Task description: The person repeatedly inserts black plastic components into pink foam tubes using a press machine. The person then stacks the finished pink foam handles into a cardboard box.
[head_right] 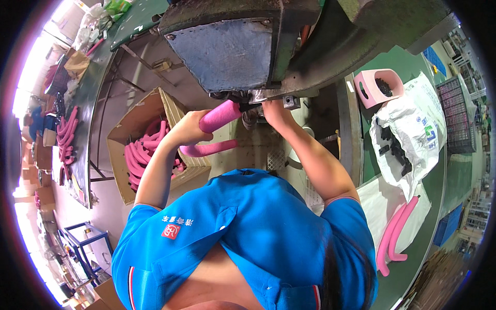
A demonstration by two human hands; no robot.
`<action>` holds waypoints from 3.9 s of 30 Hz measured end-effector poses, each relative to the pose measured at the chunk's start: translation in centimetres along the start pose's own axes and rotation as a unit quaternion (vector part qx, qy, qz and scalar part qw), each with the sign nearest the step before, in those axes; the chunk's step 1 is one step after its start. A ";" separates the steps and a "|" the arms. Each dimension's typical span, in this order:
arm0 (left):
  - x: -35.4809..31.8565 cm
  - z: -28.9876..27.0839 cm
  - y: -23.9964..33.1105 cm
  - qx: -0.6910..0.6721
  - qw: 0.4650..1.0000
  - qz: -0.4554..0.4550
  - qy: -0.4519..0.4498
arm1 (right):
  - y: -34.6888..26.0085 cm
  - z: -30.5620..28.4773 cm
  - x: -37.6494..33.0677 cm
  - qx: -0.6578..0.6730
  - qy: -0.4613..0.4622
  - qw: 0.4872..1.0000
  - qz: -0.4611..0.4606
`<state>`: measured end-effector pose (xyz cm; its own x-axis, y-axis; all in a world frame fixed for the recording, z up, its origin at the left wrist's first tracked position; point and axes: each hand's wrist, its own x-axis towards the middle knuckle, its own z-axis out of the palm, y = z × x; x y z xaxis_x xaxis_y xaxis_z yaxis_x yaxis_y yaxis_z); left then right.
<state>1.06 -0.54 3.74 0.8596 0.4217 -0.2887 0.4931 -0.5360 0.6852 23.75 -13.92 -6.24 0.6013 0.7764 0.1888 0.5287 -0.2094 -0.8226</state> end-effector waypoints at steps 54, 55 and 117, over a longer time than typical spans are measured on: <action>1.5 -0.5 -1.5 0.018 0.997 0.051 -0.051 | 12.2 7.0 6.0 -0.134 0.079 0.969 0.191; 1.1 -0.4 -1.5 0.048 0.995 0.079 -0.028 | 12.4 6.6 6.2 -0.118 0.076 0.971 0.191; -8.3 6.0 -2.3 0.018 0.976 0.200 -0.082 | -10.3 -5.1 -12.1 0.393 -0.316 0.857 0.108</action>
<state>-6.38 -7.25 0.54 0.9929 0.0524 -0.1069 0.1147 -0.6612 0.7414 14.11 -24.19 2.74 0.0575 0.9889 -0.1367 -0.2698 -0.1165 -0.9558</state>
